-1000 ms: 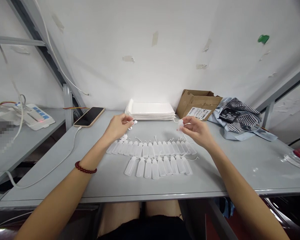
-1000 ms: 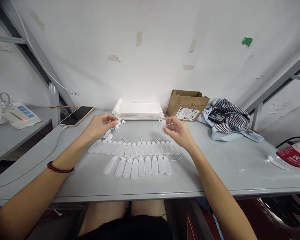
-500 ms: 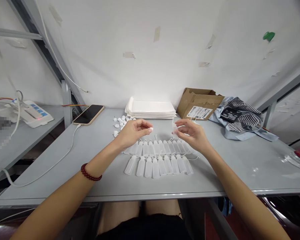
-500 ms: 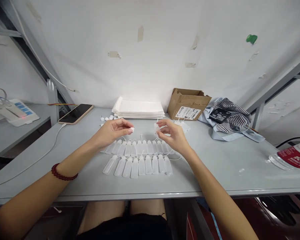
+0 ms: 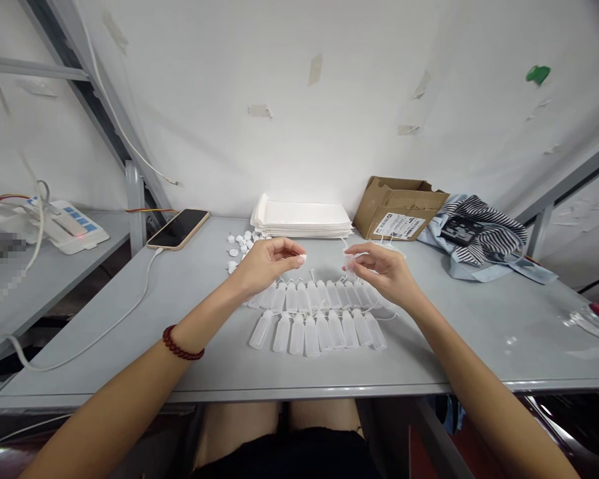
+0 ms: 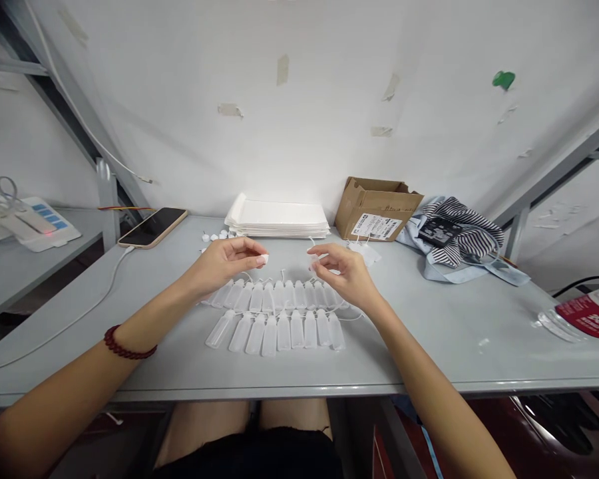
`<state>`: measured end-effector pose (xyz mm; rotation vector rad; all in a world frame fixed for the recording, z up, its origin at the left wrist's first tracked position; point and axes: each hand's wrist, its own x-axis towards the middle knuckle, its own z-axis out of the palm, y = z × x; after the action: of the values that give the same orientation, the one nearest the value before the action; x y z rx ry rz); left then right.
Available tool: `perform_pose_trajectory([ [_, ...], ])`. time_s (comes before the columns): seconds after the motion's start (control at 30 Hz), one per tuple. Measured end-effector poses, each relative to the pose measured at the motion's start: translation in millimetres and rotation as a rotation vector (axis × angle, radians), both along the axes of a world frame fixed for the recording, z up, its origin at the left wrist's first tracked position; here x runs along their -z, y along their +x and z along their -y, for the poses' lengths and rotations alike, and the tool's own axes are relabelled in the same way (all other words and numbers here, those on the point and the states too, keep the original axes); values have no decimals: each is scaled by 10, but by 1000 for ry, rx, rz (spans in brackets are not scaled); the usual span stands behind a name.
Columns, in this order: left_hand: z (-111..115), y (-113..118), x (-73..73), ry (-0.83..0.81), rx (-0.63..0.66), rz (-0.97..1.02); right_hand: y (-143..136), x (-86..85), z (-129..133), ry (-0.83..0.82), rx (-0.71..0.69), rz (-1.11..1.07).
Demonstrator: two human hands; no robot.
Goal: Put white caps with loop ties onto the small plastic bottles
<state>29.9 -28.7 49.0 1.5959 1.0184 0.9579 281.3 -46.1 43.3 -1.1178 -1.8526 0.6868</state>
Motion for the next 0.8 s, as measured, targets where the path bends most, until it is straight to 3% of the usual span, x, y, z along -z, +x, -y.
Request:
perform_pose_trajectory([
  [0.37,67,66,-7,23,94,83,-89,11,76,-16,-74,-79],
  [0.63,119,118,-1,65,117,93,-198,6,155,223,-143,127],
  [0.8,142,160,-6,56,136,78,-237,50,168,321,-167,148],
])
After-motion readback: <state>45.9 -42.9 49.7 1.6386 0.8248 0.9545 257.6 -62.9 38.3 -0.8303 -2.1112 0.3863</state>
